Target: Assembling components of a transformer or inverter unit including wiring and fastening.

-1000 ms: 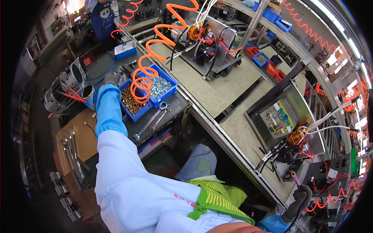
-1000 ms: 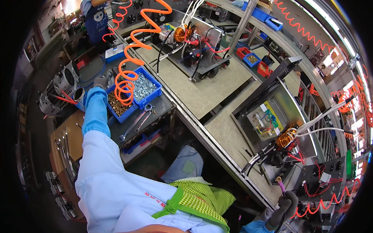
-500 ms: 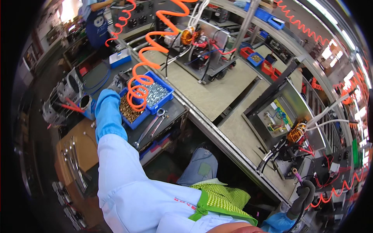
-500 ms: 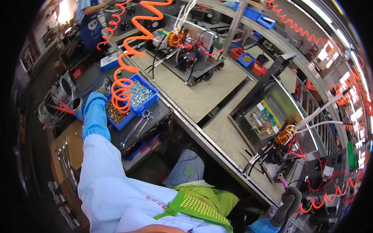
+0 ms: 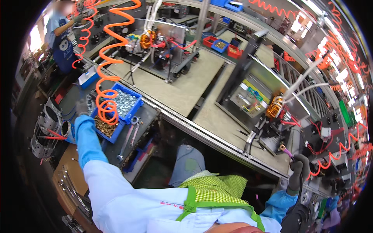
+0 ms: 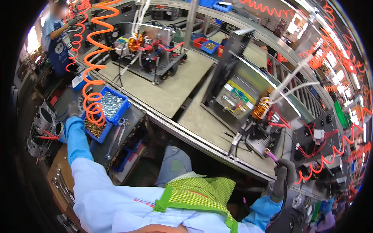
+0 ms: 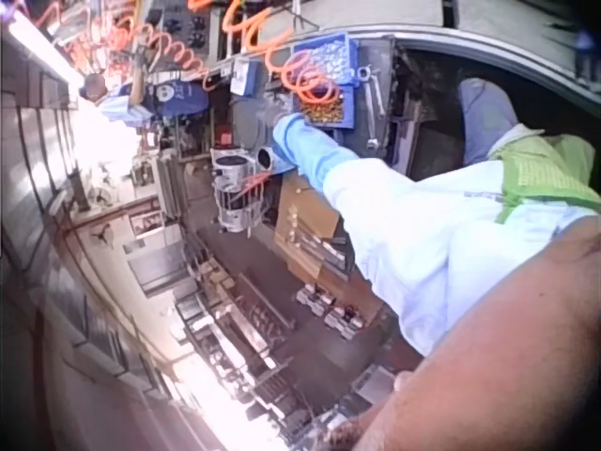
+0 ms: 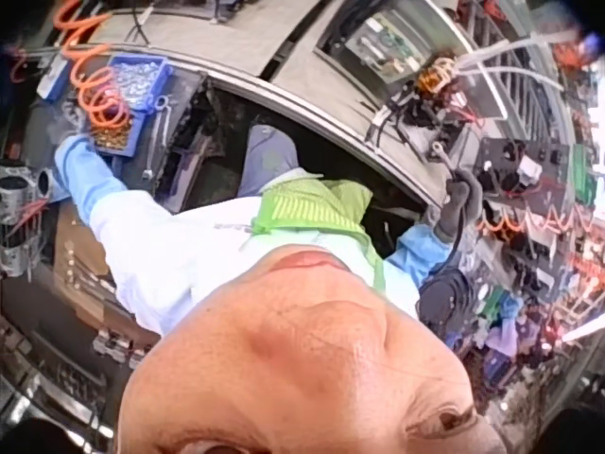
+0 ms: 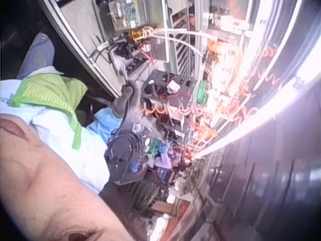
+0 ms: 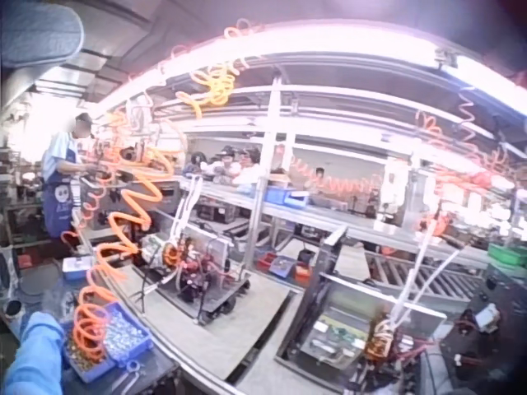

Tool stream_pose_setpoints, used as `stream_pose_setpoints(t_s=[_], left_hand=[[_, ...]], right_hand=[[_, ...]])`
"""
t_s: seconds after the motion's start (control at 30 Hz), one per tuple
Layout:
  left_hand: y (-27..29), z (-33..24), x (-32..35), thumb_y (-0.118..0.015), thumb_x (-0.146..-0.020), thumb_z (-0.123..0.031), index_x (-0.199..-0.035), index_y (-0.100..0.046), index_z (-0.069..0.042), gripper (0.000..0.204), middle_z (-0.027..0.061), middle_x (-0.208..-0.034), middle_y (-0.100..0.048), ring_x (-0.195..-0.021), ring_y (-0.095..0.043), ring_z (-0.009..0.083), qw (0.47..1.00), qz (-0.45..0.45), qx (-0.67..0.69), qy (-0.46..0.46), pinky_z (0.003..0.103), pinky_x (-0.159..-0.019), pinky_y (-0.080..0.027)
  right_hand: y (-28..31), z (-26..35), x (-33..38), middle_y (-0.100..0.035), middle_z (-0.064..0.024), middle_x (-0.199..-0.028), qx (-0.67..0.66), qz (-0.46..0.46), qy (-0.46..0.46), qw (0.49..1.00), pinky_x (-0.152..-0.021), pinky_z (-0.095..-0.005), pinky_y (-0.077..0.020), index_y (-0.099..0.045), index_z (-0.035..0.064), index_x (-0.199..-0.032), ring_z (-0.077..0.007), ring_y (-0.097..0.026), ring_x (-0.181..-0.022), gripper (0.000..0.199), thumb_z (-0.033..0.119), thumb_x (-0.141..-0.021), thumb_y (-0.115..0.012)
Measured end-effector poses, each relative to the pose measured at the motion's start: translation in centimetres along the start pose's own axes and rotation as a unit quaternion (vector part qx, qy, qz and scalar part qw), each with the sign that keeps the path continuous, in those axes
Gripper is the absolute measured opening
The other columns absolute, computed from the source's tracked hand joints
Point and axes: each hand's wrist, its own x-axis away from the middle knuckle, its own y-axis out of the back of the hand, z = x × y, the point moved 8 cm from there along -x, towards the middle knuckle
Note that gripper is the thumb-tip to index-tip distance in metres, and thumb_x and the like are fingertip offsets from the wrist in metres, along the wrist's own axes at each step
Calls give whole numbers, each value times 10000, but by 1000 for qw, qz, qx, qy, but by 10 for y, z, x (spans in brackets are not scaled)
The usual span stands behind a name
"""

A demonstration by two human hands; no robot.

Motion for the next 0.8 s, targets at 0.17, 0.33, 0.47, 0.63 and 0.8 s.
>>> stream_pose_setpoints(t_s=[0.17, 0.33, 0.47, 0.63, 0.8], left_hand=[[88, -53, -9, -424, -947, -240, -939, -546, -50, 227, 65, -804, -575, -677, -548, 132, 540, 50, 840, 22, 218, -523, -435], [264, -301, 175, -499, -941, -241, -1125, -530, -36, 277, 17, -762, -525, -619, -500, 73, 454, 243, 852, -89, 153, -499, -389], [187, -425, 326, -588, -884, -317, -1251, -428, -21, 497, -21, -739, -512, -541, -447, 51, 661, 325, 605, -302, 193, -521, -418], [223, -612, 639, -576, -866, -223, -1114, -562, -13, 325, 131, -977, -623, -913, -592, 232, 332, 567, 427, -622, 346, -821, -457], [117, -700, 759, -562, -805, -146, -997, -580, -61, 211, 176, -893, -585, -839, -571, 377, 455, 401, 368, -705, 424, -761, -470]], right_hand=[[36, -8, 4, -558, -37, -886, 16, -64, 7, 998, -604, -231, -390, -585, -2, -987, -88, -481, -700, 267, 227, -937, -456], [73, -9, 3, -550, -38, -812, 13, -154, 37, 987, -601, -242, -380, -599, -5, -1013, -96, -480, -670, 361, 323, -936, -470], [86, -29, 2, -557, -47, -803, -35, -202, 37, 978, -611, -250, -405, -597, -20, -1024, -101, -515, -685, 408, 363, -932, -489], [94, -47, 18, -568, -26, -761, -28, -132, 29, 990, -591, -235, -398, -607, -23, -984, -100, -516, -663, 313, 268, -936, -501], [77, -62, 13, -577, -51, -755, 26, -53, 36, 998, -558, -235, -397, -604, -15, -952, -91, -498, -628, 185, 151, -908, -534]])
